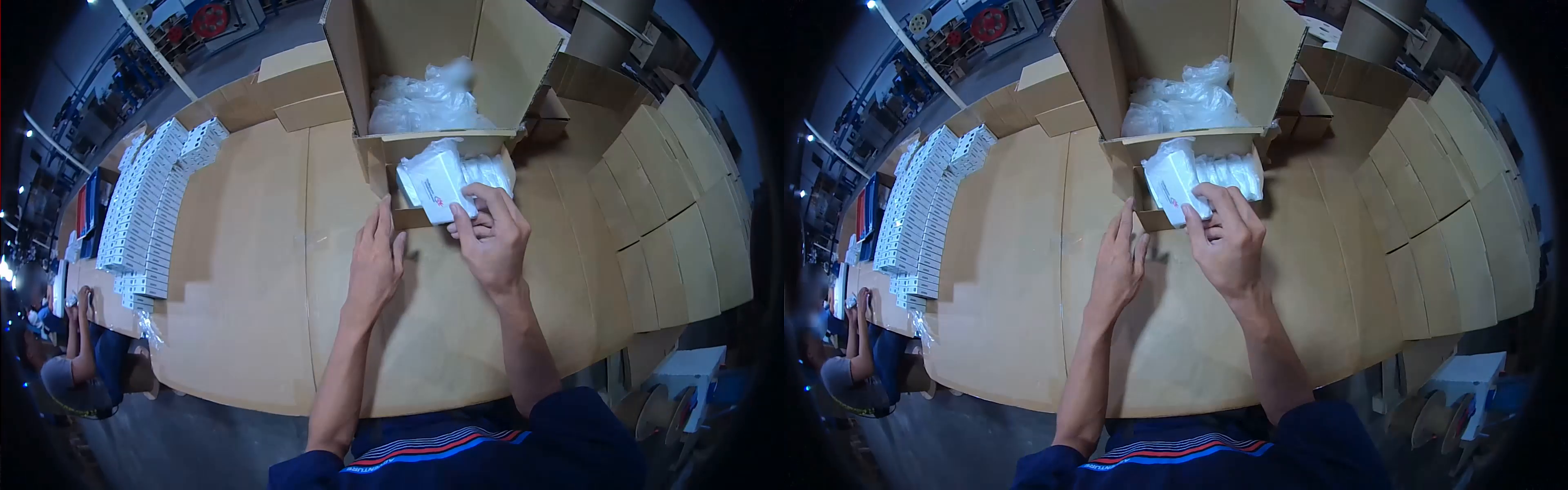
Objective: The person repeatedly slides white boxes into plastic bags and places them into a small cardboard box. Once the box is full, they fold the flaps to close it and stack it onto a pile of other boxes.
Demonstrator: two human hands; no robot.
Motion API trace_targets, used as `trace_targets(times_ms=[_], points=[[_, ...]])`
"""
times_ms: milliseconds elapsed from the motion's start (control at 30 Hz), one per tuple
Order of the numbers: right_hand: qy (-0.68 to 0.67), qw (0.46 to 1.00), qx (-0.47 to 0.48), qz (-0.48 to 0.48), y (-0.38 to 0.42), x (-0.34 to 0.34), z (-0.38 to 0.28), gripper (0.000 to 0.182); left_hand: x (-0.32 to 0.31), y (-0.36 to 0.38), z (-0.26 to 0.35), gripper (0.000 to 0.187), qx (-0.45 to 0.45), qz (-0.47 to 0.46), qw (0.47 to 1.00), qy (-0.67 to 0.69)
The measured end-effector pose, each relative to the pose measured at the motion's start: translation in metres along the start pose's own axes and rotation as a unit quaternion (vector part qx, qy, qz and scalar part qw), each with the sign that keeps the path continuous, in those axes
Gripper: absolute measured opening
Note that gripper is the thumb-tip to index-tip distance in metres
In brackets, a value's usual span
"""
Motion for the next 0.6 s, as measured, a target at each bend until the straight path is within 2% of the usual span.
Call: trace_targets(times_ms=[167,300,433,533,600], points=[[0.005,0.999,0.031,0.021,-0.005,-0.047,0.01,0.025,0.001,0.003,-0.002,0.057,0.004,0.002,0.999,0.038],[0.116,0.988,0.095,0.025,-0.003,-0.072,0.012,0.026,0.003,0.002,-0.007,0.056,0.02,-0.008,0.998,0.06],[0.156,0.987,0.048,-0.009,-0.008,-0.085,0.028,0.025,0.005,0.001,-0.008,0.053,0.02,-0.003,0.995,0.1],[0.238,0.969,0.043,-0.047,-0.014,-0.095,0.025,0.026,0.004,0.001,-0.011,0.053,0.021,-0.006,0.992,0.123],[0.253,0.964,-0.023,-0.085,-0.011,-0.107,0.038,0.027,0.005,0.001,-0.01,0.054,0.013,0.001,0.992,0.128]])
Point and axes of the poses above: each hand's wrist, its own y-axis away from the middle knuckle, its own x-axis out of the back of the hand, z = x × y, the point moved 8 cm from there along -y, towards the middle knuckle, and after that the axes turned 1 degree about -x, right-handed, at the moved point
